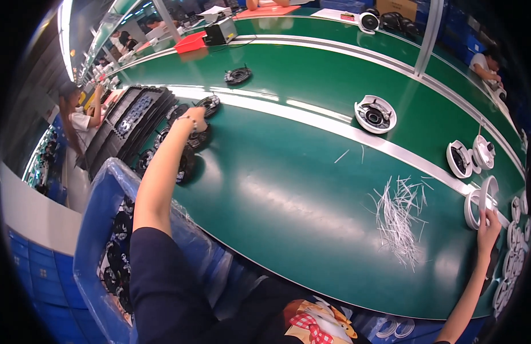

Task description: Assembling the internal and external components of light fixtures on an assembly line.

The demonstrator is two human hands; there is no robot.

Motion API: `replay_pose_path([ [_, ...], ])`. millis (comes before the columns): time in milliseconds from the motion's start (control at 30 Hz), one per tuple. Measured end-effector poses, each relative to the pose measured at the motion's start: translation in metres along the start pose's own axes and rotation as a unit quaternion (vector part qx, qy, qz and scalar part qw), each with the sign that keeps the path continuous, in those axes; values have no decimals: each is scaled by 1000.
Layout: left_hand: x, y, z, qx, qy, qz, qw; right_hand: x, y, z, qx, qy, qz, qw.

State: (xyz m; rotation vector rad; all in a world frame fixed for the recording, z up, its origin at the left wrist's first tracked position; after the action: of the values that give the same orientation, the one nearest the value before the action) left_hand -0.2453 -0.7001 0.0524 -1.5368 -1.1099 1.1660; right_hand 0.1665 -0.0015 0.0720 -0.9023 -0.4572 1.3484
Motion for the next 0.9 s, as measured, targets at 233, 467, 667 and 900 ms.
replay_pose_path([
  [233, 22, 12, -65, -13, -52, -33, 998, -217, 3, -7, -23, -278, 139, 950],
  [467, 148, 9, -113, 75, 294, -122, 945, -323, 44, -78, -153, -381, 272, 870],
  [667, 182, -17, -151, 132, 471, -175, 854, -315, 70, -104, -269, -337, 246, 868],
  [900, 200, 24, -121, -101, 259, -342, 898, -346, 82, -88, -347, -94, 153, 920],
])
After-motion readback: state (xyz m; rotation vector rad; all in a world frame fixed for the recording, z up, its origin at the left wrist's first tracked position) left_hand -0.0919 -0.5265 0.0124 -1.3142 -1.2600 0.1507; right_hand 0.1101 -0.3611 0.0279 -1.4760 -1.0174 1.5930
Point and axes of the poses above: each hand's wrist, its own z-axis towards the middle knuckle, its own y-axis out of the palm, x = y × z, the point moved 3 cm from there along z, towards the middle knuckle, and after that the axes turned 1 degree about -y, right-handed, at the moved point
